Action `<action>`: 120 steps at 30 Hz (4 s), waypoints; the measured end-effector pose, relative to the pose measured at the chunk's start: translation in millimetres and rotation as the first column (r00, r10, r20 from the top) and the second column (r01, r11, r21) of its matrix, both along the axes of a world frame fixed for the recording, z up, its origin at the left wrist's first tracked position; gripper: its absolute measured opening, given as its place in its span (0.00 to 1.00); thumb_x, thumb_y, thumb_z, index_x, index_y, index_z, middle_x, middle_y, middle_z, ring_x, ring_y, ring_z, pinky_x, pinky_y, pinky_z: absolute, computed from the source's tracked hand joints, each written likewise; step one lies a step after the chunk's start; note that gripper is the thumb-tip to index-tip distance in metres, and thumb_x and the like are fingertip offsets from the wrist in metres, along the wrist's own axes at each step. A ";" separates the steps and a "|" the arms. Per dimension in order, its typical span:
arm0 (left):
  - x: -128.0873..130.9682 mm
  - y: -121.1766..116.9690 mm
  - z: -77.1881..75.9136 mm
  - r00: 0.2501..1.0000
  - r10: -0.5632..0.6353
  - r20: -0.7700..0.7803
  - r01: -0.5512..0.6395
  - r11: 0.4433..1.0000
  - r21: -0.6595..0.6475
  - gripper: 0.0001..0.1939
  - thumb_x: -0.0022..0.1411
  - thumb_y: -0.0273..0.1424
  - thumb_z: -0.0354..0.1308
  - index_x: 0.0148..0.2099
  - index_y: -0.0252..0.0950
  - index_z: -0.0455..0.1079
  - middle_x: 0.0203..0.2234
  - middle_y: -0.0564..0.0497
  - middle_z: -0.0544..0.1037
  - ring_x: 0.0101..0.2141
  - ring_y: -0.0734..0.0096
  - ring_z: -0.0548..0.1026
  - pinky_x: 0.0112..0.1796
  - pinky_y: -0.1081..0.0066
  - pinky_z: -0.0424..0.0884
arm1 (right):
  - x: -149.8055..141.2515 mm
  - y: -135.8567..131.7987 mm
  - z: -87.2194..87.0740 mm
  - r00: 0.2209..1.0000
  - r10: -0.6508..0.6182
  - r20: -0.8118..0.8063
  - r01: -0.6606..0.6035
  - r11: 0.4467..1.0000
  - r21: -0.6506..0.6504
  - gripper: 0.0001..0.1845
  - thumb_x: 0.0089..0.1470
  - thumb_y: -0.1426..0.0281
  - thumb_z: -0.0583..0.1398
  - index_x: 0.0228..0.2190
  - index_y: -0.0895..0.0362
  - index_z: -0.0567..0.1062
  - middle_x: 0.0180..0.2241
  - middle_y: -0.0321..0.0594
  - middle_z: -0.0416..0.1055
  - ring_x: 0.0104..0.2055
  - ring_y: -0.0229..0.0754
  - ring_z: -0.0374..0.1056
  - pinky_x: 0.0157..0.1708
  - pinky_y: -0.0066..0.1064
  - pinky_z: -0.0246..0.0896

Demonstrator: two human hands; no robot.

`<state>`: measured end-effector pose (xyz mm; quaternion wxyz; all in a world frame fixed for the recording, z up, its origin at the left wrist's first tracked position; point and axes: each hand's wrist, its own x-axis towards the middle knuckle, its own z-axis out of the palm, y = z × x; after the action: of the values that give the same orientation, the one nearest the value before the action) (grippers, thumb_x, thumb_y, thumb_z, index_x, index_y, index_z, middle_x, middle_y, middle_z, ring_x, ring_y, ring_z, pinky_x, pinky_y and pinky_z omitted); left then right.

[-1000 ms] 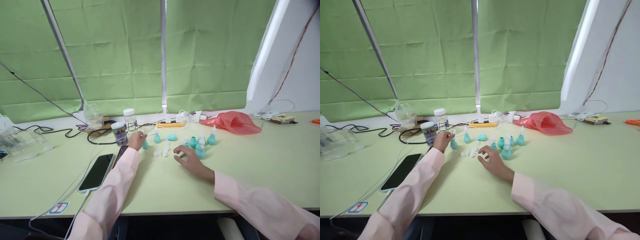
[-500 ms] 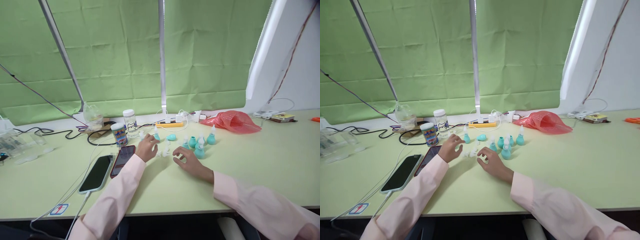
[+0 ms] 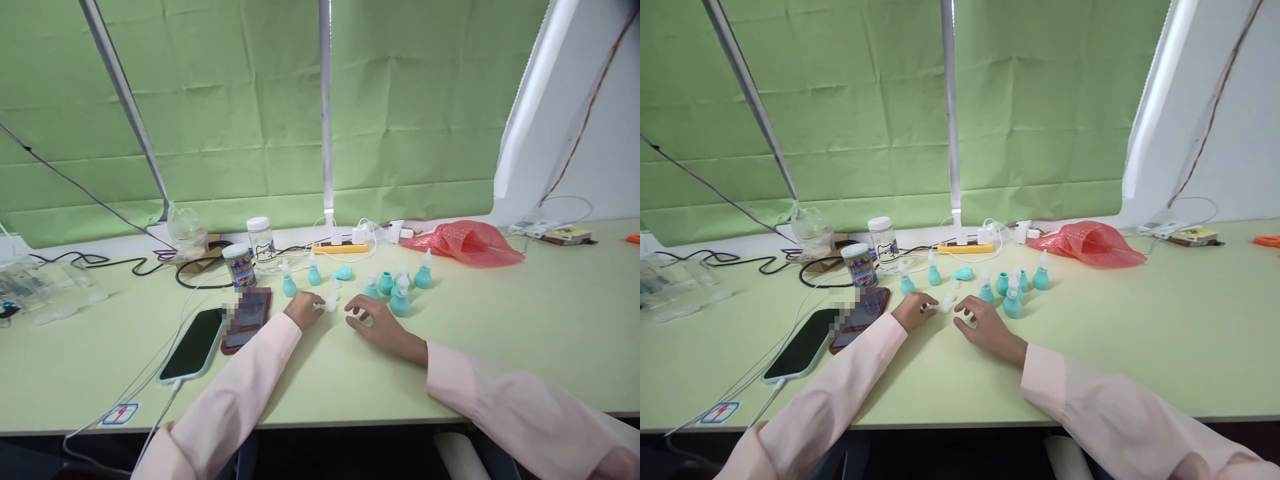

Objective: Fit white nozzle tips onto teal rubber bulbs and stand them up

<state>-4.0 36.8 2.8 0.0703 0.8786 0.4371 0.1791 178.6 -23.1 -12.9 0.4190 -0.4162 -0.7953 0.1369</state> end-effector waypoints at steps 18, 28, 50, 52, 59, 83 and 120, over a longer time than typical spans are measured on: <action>-1.5 -15.8 11.4 0.917 -0.024 0.399 0.072 0.992 -0.107 0.10 0.48 0.32 0.51 0.31 0.32 0.68 0.24 0.48 0.73 0.24 0.75 0.69 0.26 0.75 0.65 | 0.2 3.1 -7.6 0.998 0.062 0.007 -0.061 0.993 -0.102 0.10 0.46 0.72 0.52 0.30 0.58 0.71 0.27 0.39 0.69 0.27 0.36 0.63 0.27 0.29 0.61; 6.0 -14.5 -7.1 0.929 -0.096 0.359 0.175 0.965 -0.196 0.09 0.42 0.30 0.56 0.30 0.32 0.68 0.25 0.50 0.73 0.24 0.76 0.69 0.27 0.76 0.66 | -3.3 -2.1 -4.8 0.980 0.073 0.183 -0.066 0.997 -0.043 0.23 0.42 0.68 0.56 0.43 0.54 0.63 0.36 0.41 0.65 0.33 0.39 0.60 0.31 0.31 0.57; -34.5 -2.5 15.8 0.974 -0.053 -0.222 0.014 0.985 -0.172 0.07 0.38 0.25 0.52 0.23 0.33 0.71 0.15 0.52 0.71 0.19 0.76 0.66 0.19 0.78 0.60 | -3.2 -3.9 -6.1 0.985 0.047 0.165 -0.040 0.998 -0.046 0.09 0.43 0.69 0.54 0.29 0.58 0.71 0.22 0.37 0.67 0.22 0.34 0.60 0.22 0.26 0.55; -27.0 -6.4 14.6 0.984 -0.089 -0.156 0.067 0.987 -0.145 0.07 0.38 0.24 0.52 0.22 0.31 0.70 0.15 0.51 0.71 0.18 0.76 0.66 0.20 0.78 0.61 | -3.6 -3.5 -6.4 0.987 0.047 0.154 -0.040 0.998 -0.050 0.08 0.42 0.69 0.55 0.28 0.58 0.71 0.21 0.36 0.66 0.21 0.33 0.59 0.22 0.25 0.54; 4.1 -30.3 10.3 0.930 -0.208 0.302 0.262 0.953 -0.151 0.11 0.46 0.31 0.52 0.30 0.30 0.71 0.24 0.48 0.73 0.23 0.78 0.68 0.23 0.79 0.64 | -2.5 2.5 -9.2 0.995 0.075 0.059 -0.065 0.986 -0.152 0.12 0.46 0.65 0.52 0.27 0.59 0.71 0.18 0.34 0.63 0.19 0.32 0.55 0.19 0.23 0.51; 16.2 -34.3 -9.6 0.893 -0.297 0.338 0.224 0.945 0.239 0.10 0.52 0.30 0.50 0.35 0.37 0.71 0.25 0.49 0.69 0.27 0.75 0.66 0.27 0.74 0.65 | -1.0 5.9 -10.0 0.982 0.160 -0.104 -0.183 0.945 -0.272 0.13 0.49 0.65 0.49 0.25 0.60 0.69 0.20 0.34 0.61 0.22 0.33 0.53 0.22 0.25 0.49; 18.4 -48.5 -15.8 0.953 -0.283 0.107 0.154 0.760 0.631 0.16 0.49 0.29 0.48 0.43 0.33 0.61 0.30 0.47 0.74 0.33 0.69 0.71 0.29 0.71 0.70 | -0.4 1.4 0.6 0.854 0.206 -0.478 -0.456 0.740 -0.494 0.16 0.44 0.59 0.54 0.21 0.60 0.68 0.18 0.34 0.62 0.21 0.32 0.57 0.24 0.26 0.53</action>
<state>14.4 -11.7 -13.0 -0.1568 0.8761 0.2396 0.3879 178.2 -21.7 -12.3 0.3866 -0.3377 -0.6736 0.5318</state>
